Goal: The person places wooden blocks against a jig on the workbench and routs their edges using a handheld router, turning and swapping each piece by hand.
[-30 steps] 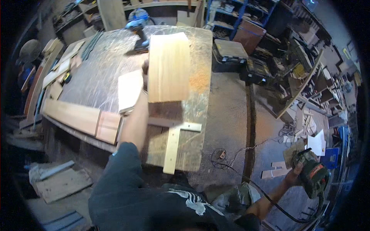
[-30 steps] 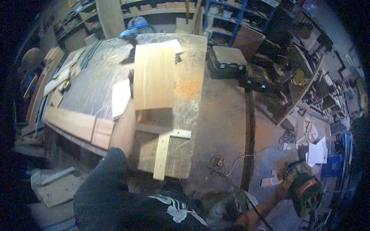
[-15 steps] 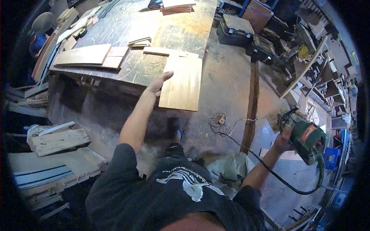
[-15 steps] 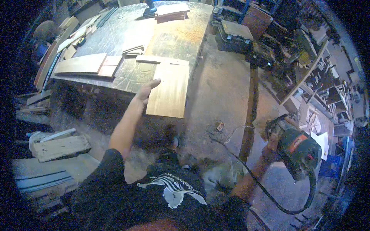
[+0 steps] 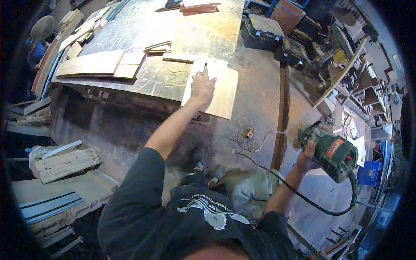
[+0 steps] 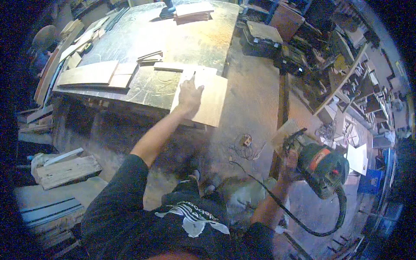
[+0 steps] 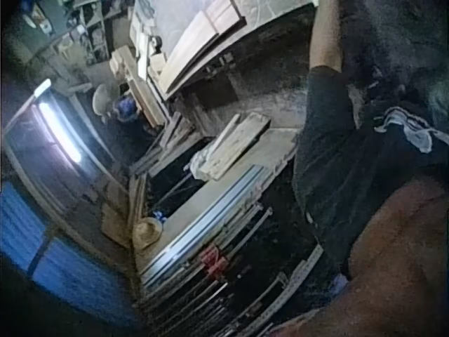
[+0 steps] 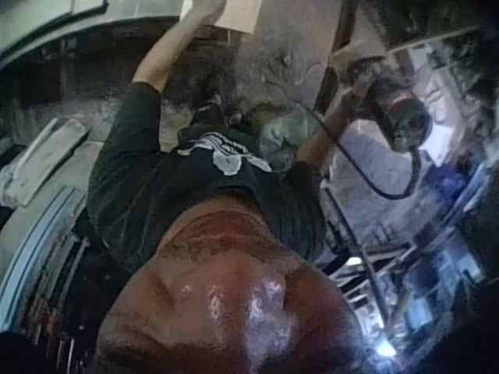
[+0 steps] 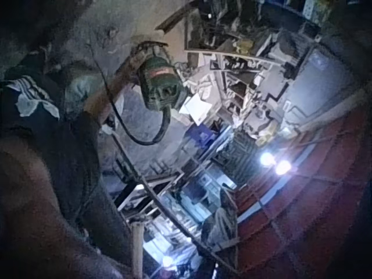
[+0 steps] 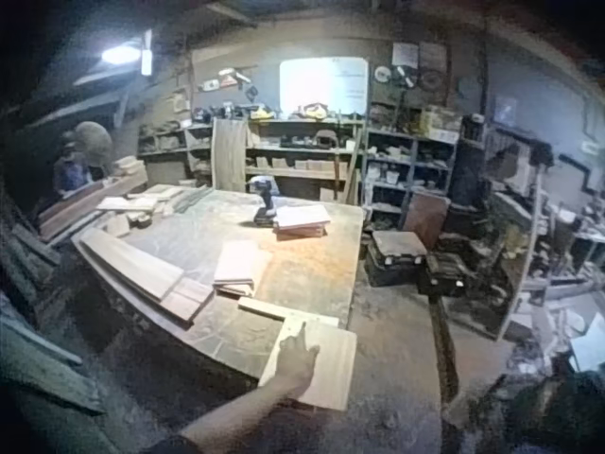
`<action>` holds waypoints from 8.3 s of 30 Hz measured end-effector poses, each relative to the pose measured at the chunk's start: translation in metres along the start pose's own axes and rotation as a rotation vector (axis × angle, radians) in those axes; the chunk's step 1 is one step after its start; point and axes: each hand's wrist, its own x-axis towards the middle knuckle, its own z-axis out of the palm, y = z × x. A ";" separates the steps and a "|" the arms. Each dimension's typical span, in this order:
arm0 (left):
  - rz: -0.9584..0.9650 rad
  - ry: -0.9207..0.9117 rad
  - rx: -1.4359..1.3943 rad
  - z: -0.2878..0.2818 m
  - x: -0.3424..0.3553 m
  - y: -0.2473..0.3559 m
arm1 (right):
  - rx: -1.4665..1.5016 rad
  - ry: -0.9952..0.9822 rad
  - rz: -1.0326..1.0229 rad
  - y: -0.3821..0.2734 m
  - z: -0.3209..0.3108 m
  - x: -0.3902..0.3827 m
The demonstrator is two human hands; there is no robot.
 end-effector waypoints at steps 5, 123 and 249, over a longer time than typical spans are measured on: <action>0.262 0.104 0.441 0.007 -0.013 -0.019 | -0.201 -0.186 -0.175 -0.017 0.014 0.017; -1.145 0.079 -1.701 0.024 -0.096 -0.022 | 0.058 -0.023 -0.266 -0.048 -0.025 0.037; -0.156 0.030 0.179 0.000 0.013 -0.042 | 0.073 -0.381 0.129 0.095 0.155 -0.138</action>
